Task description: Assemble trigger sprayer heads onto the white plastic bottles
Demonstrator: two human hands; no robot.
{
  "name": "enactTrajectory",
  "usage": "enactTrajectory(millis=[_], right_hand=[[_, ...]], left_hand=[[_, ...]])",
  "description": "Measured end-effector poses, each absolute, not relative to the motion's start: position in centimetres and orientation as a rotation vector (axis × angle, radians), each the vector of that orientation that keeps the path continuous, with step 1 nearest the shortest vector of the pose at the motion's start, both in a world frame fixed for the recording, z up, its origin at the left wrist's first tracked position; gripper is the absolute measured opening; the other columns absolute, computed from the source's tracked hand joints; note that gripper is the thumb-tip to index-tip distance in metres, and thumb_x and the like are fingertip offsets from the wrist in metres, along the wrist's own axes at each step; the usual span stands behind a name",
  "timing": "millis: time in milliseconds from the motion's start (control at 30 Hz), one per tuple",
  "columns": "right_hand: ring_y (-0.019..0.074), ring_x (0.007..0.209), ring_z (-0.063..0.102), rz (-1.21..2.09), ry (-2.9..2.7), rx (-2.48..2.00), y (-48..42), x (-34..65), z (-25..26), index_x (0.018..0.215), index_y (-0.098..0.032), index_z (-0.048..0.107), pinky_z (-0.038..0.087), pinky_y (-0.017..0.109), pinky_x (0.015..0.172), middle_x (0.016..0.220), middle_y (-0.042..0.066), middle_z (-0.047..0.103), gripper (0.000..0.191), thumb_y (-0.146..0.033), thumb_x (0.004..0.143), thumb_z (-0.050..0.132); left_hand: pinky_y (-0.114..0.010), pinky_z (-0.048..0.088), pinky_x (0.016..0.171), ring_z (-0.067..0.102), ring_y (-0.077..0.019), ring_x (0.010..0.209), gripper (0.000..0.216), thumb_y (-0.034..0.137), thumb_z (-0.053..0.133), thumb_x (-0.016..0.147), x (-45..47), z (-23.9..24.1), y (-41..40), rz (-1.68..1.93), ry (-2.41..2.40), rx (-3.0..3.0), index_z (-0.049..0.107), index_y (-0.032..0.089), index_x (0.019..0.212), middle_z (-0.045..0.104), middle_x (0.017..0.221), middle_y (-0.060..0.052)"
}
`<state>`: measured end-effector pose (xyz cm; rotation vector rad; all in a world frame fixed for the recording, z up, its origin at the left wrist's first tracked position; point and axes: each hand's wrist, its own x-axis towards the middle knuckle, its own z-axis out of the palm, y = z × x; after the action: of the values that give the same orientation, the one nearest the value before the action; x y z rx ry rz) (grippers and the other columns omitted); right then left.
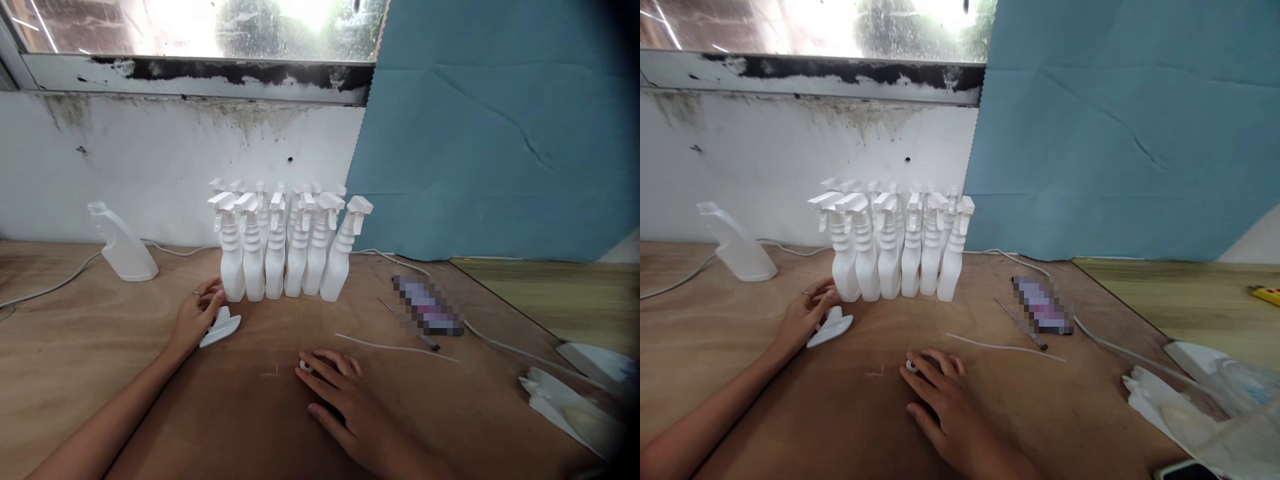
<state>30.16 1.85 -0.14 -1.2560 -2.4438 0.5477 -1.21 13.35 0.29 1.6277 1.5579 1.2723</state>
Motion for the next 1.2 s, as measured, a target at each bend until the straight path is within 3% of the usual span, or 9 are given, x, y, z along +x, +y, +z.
enactTrajectory(millis=[67, 133, 233, 367, 533, 800, 1200], right_hand=[[0.0301, 0.133, 0.037, 0.561, -2.425, -1.269, 1.9, 30.2, -0.3, 0.143, -0.034, 0.039, 0.028, 0.057, 0.107, 0.147, 0.004, 0.045, 0.05, -0.033, 0.094, 0.048], [0.0286, 0.132, 0.038, 0.556, -2.389, -1.278, 1.9, 30.3, -0.7, 0.143, -0.032, 0.04, 0.031, 0.055, 0.107, 0.145, 0.005, 0.047, 0.048, -0.029, 0.095, 0.046], [0.0269, 0.129, 0.041, 0.516, -2.307, -1.266, 2.0, 30.4, -1.2, 0.136, -0.029, 0.051, 0.036, 0.052, 0.105, 0.139, 0.006, 0.052, 0.043, -0.018, 0.095, 0.041], [0.0264, 0.115, 0.051, 0.485, -2.216, -1.196, 2.2, 30.4, -1.4, 0.114, -0.026, 0.066, 0.045, 0.047, 0.095, 0.122, 0.009, 0.063, 0.032, -0.014, 0.093, 0.044], [0.0226, 0.093, 0.06, 0.465, -2.149, -1.159, 2.4, 30.0, -0.9, 0.102, -0.022, 0.065, 0.051, 0.04, 0.084, 0.099, 0.008, 0.066, 0.02, -0.015, 0.091, 0.049], [0.0175, 0.096, 0.062, 0.344, -1.819, -1.07, 2.0, 29.8, -0.4, 0.106, -0.024, 0.058, 0.052, 0.027, 0.085, 0.102, 0.005, 0.064, 0.019, -0.017, 0.089, 0.057], [0.0218, 0.106, 0.054, 0.495, -2.106, -0.693, 1.4, 28.9, 0.7, 0.116, -0.02, 0.056, 0.047, 0.039, 0.091, 0.113, 0.01, 0.059, 0.035, -0.004, 0.085, 0.054]], left_hand=[[-0.029, 0.05, 0.061, 0.065, -0.0213, 0.073, 0.056, 0.058, 0.049, 0.084, -1.9, 0.1, 12.7, 1.239, 1.735, 1.718, 0.058, 0.013, 0.116, 0.068, 0.086, -0.008], [-0.032, 0.048, 0.066, 0.062, -0.0229, 0.072, 0.047, 0.056, 0.045, 0.086, -2.6, 0.0, 11.8, 1.129, 1.838, 1.876, 0.065, 0.015, 0.094, 0.066, 0.076, -0.007], [-0.036, 0.045, 0.075, 0.06, -0.0253, 0.079, 0.043, 0.051, 0.042, 0.088, -2.8, 0.0, 10.4, 0.935, 1.861, 2.15, 0.067, 0.018, 0.075, 0.066, 0.078, -0.008], [-0.037, 0.045, 0.079, 0.061, -0.0245, 0.084, 0.03, 0.043, 0.048, 0.088, -1.1, -0.2, 8.8, 0.824, 1.709, 2.342, 0.067, 0.019, 0.089, 0.066, 0.09, -0.007], [-0.029, 0.048, 0.083, 0.06, -0.0181, 0.093, 0.015, 0.028, 0.051, 0.092, 3.3, -0.5, 6.4, 0.884, 1.134, 2.482, 0.061, 0.019, 0.096, 0.063, 0.101, -0.008], [-0.028, 0.05, 0.073, 0.06, -0.0164, 0.083, 0.011, 0.02, 0.057, 0.09, 7.2, -0.9, 3.9, 1.011, 0.772, 2.738, 0.055, 0.017, 0.101, 0.065, 0.096, -0.006], [-0.028, 0.051, 0.072, 0.06, -0.0161, 0.081, 0.009, 0.02, 0.056, 0.09, 7.0, -1.1, 4.0, 1.015, 0.796, 2.713, 0.053, 0.018, 0.098, 0.064, 0.097, -0.005]])
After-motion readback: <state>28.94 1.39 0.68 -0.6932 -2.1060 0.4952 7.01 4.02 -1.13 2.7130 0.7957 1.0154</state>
